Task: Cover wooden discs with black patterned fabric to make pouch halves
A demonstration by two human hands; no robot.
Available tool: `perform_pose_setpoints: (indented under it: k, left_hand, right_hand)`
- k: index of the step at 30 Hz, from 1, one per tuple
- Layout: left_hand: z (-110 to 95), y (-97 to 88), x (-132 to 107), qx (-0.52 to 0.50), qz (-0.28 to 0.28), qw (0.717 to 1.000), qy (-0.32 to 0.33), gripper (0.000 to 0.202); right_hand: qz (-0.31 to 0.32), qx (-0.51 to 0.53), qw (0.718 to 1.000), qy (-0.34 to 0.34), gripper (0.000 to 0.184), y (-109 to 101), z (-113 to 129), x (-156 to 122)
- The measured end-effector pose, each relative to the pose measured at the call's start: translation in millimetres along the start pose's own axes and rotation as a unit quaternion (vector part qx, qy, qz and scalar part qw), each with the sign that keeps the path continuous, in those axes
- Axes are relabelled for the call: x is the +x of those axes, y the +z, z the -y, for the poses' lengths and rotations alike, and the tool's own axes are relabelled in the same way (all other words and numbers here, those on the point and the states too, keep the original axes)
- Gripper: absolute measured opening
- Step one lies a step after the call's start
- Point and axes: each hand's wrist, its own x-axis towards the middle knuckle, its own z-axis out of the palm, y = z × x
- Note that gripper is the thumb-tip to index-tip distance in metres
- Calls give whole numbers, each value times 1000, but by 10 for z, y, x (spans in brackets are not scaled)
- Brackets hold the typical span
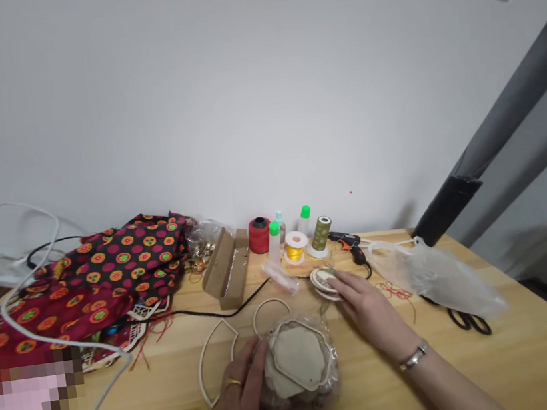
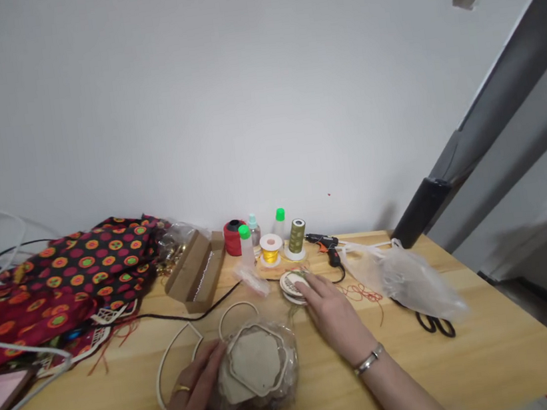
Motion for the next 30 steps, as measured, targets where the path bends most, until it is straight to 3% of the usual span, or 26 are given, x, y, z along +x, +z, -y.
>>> perform_pose_setpoints:
  k: [3,8,12,17,22,26,30]
  left_hand:
    - [-21,13,16,-4,-9,1000,-9,75]
    - [-81,0,110,13,9,1000,-6,68]
    - [-181,-21,169,-3,5,999,-49,63]
    - [-254,-81,260,-75,17,991,-105,58]
    - [-206,-145,386,-103,16,988,-118,57]
    - [-174,-141,383,-105,20,985,-137,55]
    - [-174,-120,325,-94,5,989,-113,66]
  right_hand:
    - [-52,-25,997,47,37,-33,-182,69]
    - [20,-57,993,101,34,-58,-358,255]
    - [44,-53,993,99,47,-143,-123,370]
    - [127,31,991,9,35,-84,358,714]
    - [161,40,986,5,27,130,376,973]
    - [128,34,991,35,27,-31,321,834]
    - [97,119,987,37,30,-265,510,397]
